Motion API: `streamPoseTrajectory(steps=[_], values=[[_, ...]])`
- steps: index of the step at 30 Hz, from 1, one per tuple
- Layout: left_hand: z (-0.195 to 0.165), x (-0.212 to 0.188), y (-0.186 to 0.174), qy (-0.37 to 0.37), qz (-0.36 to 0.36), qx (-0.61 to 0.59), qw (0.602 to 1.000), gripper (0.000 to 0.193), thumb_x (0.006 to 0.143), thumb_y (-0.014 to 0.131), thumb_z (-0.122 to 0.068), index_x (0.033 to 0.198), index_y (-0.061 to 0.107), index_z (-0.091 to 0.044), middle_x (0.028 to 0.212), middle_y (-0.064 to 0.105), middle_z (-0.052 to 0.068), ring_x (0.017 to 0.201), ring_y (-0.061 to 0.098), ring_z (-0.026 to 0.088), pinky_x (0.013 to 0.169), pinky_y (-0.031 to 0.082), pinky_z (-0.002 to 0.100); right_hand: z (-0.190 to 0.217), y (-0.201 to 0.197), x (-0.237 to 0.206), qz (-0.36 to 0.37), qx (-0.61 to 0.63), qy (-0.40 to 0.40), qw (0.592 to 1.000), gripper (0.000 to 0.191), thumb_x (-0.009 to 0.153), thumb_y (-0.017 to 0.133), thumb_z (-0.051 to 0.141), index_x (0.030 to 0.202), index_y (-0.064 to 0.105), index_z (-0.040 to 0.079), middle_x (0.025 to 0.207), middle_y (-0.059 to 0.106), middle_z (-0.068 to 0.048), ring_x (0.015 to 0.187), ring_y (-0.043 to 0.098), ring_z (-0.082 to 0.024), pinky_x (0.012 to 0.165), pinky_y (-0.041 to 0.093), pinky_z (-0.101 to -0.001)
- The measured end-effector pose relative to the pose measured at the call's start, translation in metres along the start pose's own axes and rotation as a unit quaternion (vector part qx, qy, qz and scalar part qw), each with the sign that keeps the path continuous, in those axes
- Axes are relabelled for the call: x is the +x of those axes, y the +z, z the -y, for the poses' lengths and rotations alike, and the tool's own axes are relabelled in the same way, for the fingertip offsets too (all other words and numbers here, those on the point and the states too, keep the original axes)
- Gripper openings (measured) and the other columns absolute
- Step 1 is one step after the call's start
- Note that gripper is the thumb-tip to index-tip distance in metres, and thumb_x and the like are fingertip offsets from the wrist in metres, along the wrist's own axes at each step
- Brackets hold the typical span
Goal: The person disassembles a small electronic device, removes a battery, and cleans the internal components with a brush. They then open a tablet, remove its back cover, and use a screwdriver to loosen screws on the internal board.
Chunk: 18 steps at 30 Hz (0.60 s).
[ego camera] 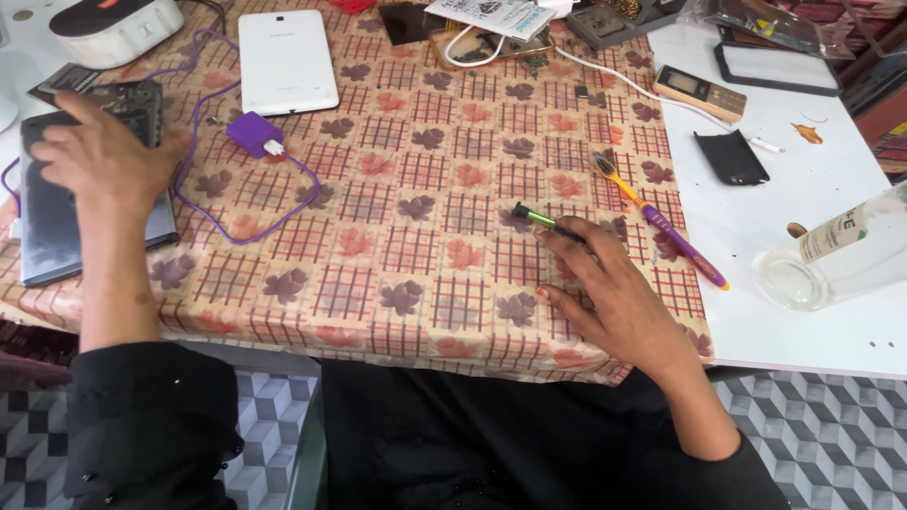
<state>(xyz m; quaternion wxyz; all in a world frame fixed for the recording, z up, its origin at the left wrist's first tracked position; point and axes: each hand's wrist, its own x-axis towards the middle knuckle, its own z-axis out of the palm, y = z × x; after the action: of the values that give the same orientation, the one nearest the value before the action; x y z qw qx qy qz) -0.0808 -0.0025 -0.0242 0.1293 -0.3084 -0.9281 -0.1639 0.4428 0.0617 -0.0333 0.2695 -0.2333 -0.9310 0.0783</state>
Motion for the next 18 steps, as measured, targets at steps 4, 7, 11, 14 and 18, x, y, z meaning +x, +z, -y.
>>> streamPoseTrajectory(steps=[4,7,11,14,18], values=[[-0.051,0.007,-0.009,0.044,-0.043,0.007,0.998,0.13,0.074,0.091,-0.058,0.155,0.017,0.012,0.126,0.046,0.049,0.116,0.047,0.062,0.092,0.044,0.069,0.002,-0.001,0.0,-0.005,-0.004,-0.011,1.0,0.061,0.088,0.074,0.019,0.143,0.052,0.005,0.141,0.049,-0.019,0.128,0.053,-0.04,0.102,0.049,-0.0471],[-0.103,0.019,-0.013,0.089,-0.071,-0.008,0.994,0.123,0.077,0.09,-0.056,0.152,0.019,0.011,0.129,0.046,0.046,0.119,0.045,0.06,0.096,0.042,0.071,0.004,-0.001,0.0,-0.001,0.002,0.005,1.0,0.058,0.088,0.074,0.018,0.14,0.053,0.005,0.142,0.049,-0.019,0.128,0.052,-0.04,0.102,0.049,-0.0471],[-0.154,0.033,-0.008,0.118,-0.065,-0.075,0.988,0.122,0.078,0.091,-0.053,0.151,0.017,0.009,0.133,0.046,0.043,0.125,0.044,0.056,0.097,0.042,0.067,0.006,-0.002,0.0,0.003,0.011,0.011,1.0,0.055,0.089,0.073,0.019,0.14,0.055,0.005,0.143,0.049,-0.018,0.129,0.053,-0.039,0.101,0.049,-0.0456],[-0.165,0.024,0.012,0.113,-0.073,-0.073,0.988,0.125,0.07,0.093,-0.053,0.147,0.015,0.006,0.129,0.046,0.041,0.12,0.043,0.057,0.096,0.04,0.07,0.005,-0.001,-0.001,0.013,0.007,0.028,0.999,0.053,0.089,0.072,0.02,0.138,0.056,0.006,0.143,0.049,-0.018,0.128,0.052,-0.039,0.102,0.048,-0.046],[-0.156,0.022,0.017,0.098,-0.014,-0.078,0.992,0.117,0.077,0.09,-0.045,0.154,0.016,0.003,0.136,0.049,0.036,0.128,0.045,0.054,0.098,0.038,0.074,0.0,0.002,-0.002,-0.009,-0.053,0.028,0.998,0.048,0.091,0.07,0.028,0.133,0.06,0.008,0.144,0.05,-0.018,0.133,0.047,-0.041,0.109,0.042,-0.0518]])
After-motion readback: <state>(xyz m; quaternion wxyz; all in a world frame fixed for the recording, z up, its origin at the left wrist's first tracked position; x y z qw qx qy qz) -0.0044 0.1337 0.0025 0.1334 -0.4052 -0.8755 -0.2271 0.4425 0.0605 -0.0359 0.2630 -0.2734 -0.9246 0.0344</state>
